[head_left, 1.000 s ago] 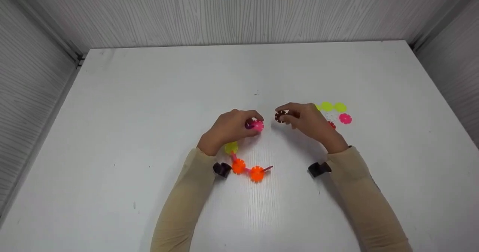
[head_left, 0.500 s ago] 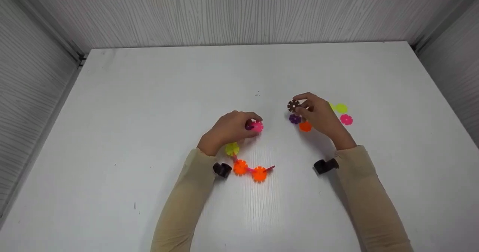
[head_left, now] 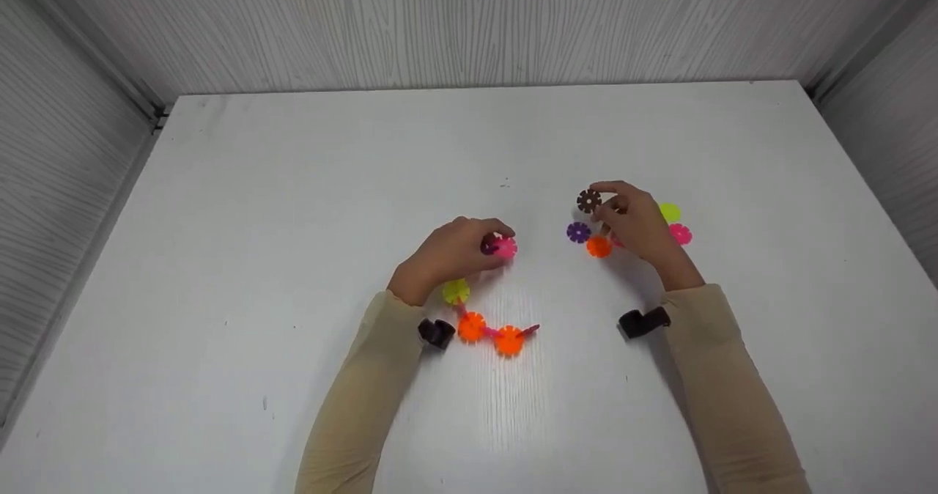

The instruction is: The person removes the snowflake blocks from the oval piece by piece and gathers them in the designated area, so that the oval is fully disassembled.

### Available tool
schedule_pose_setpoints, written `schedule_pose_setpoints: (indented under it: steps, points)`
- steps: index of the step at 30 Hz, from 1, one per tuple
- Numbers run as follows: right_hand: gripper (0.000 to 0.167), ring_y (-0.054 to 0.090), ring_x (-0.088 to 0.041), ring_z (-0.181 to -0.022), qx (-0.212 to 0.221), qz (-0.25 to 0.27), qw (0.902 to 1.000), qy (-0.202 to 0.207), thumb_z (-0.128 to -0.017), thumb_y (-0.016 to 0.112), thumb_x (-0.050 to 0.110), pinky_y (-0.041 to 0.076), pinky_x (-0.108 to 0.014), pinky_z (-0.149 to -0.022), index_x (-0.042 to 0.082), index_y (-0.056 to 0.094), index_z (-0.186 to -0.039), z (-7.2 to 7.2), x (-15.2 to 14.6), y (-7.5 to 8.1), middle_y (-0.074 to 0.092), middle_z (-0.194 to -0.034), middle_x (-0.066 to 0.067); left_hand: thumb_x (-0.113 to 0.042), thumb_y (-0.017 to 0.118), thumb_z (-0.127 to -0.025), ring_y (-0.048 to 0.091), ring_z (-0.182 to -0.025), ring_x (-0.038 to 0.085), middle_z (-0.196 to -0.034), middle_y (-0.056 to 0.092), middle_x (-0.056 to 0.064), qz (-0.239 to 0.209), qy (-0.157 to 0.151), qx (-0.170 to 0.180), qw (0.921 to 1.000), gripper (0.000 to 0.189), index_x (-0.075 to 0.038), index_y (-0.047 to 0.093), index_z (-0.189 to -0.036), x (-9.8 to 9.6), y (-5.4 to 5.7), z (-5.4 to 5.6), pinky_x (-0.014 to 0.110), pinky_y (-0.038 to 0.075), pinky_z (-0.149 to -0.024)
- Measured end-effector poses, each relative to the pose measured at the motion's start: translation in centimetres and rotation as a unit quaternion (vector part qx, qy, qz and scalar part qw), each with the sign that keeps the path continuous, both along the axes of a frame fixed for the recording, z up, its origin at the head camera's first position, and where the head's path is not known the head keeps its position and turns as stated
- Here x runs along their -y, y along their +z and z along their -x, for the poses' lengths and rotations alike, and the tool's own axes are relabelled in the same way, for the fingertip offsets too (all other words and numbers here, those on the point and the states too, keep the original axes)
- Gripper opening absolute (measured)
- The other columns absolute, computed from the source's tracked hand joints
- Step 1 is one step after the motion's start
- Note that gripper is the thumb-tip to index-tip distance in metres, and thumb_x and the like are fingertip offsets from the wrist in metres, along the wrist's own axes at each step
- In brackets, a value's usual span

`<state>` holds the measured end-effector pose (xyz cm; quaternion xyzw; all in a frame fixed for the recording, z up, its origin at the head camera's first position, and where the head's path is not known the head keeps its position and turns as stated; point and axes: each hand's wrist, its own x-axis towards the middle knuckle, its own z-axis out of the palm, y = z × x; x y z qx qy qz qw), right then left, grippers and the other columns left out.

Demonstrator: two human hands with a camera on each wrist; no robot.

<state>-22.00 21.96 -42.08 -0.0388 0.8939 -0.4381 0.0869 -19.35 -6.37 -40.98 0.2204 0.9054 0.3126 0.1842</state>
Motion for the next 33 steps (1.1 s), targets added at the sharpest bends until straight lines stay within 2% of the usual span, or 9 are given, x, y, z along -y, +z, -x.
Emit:
schedule_pose_setpoints:
  steps: [8, 12, 16, 22, 28, 31, 33]
  points:
    - [0.039, 0.059, -0.016, -0.074, 0.008, -0.006, 0.9999, -0.010, -0.100, 0.048, 0.012, 0.045, -0.016, -0.058, 0.009, 0.049, -0.139, 0.11, -0.11, 0.24, 0.067, -0.104, -0.020, -0.022, 0.066, -0.090, 0.059, -0.101, 0.022, -0.117, 0.066, 0.008, 0.006, -0.011, -0.018, 0.9998, 0.038, -0.013, 0.062, -0.127, -0.03, 0.07, 0.14, 0.034, 0.050, -0.095]
    - [0.039, 0.060, -0.019, -0.078, 0.019, -0.013, 0.9996, -0.017, -0.099, 0.051, 0.014, 0.048, -0.016, -0.063, 0.008, 0.050, -0.138, 0.11, -0.19, 0.22, 0.067, -0.107, -0.020, -0.024, 0.066, -0.090, 0.059, -0.103, 0.022, -0.120, 0.065, 0.007, 0.012, -0.009, -0.015, 0.9998, 0.039, -0.014, 0.062, -0.128, -0.13, 0.13, 0.05, 0.034, 0.050, -0.097]
    - [0.038, 0.059, -0.021, -0.082, 0.026, -0.024, 0.9990, -0.028, -0.099, 0.052, 0.016, 0.047, -0.016, -0.063, 0.009, 0.051, -0.137, 0.13, -0.29, 0.10, 0.067, -0.108, -0.018, -0.024, 0.066, -0.090, 0.058, -0.102, 0.022, -0.120, 0.065, 0.007, 0.014, -0.007, -0.013, 0.9998, 0.038, -0.014, 0.062, -0.127, -0.13, 0.11, 0.04, 0.034, 0.050, -0.097]
    - [0.037, 0.059, -0.017, -0.076, 0.039, -0.035, 0.9980, -0.036, -0.099, 0.051, 0.017, 0.045, -0.019, -0.058, 0.007, 0.053, -0.135, 0.17, -0.38, -0.05, 0.067, -0.107, -0.017, -0.022, 0.066, -0.090, 0.058, -0.099, 0.022, -0.117, 0.066, 0.008, -0.001, -0.005, -0.005, 1.0000, 0.038, -0.012, 0.063, -0.126, -0.07, -0.11, 0.08, 0.032, 0.051, -0.095]
    - [0.038, 0.056, -0.015, -0.069, 0.052, -0.033, 0.9971, -0.046, -0.097, 0.052, 0.018, 0.043, -0.022, -0.053, 0.008, 0.052, -0.134, 0.16, -0.46, -0.12, 0.066, -0.104, -0.014, -0.024, 0.066, -0.090, 0.058, -0.099, 0.022, -0.116, 0.066, 0.007, 0.008, 0.000, -0.002, 1.0000, 0.038, -0.014, 0.062, -0.126, -0.11, -0.11, 0.02, 0.032, 0.051, -0.094]
    - [0.038, 0.055, -0.015, -0.067, 0.049, -0.027, 0.9969, -0.054, -0.097, 0.053, 0.018, 0.043, -0.023, -0.053, 0.011, 0.052, -0.134, 0.09, -0.32, -0.04, 0.064, -0.104, -0.014, -0.025, 0.066, -0.090, 0.057, -0.099, 0.021, -0.115, 0.065, 0.007, 0.012, 0.001, -0.003, 0.9999, 0.039, -0.016, 0.062, -0.127, -0.13, -0.05, 0.00, 0.033, 0.051, -0.095]
    - [0.039, 0.057, -0.015, -0.067, 0.037, -0.026, 0.9980, -0.045, -0.097, 0.054, 0.017, 0.044, -0.022, -0.053, 0.009, 0.051, -0.135, 0.02, -0.17, 0.03, 0.063, -0.105, -0.015, -0.026, 0.067, -0.090, 0.058, -0.099, 0.021, -0.113, 0.066, 0.007, 0.013, -0.001, -0.008, 0.9999, 0.040, -0.015, 0.060, -0.128, -0.18, -0.03, 0.02, 0.033, 0.051, -0.094]
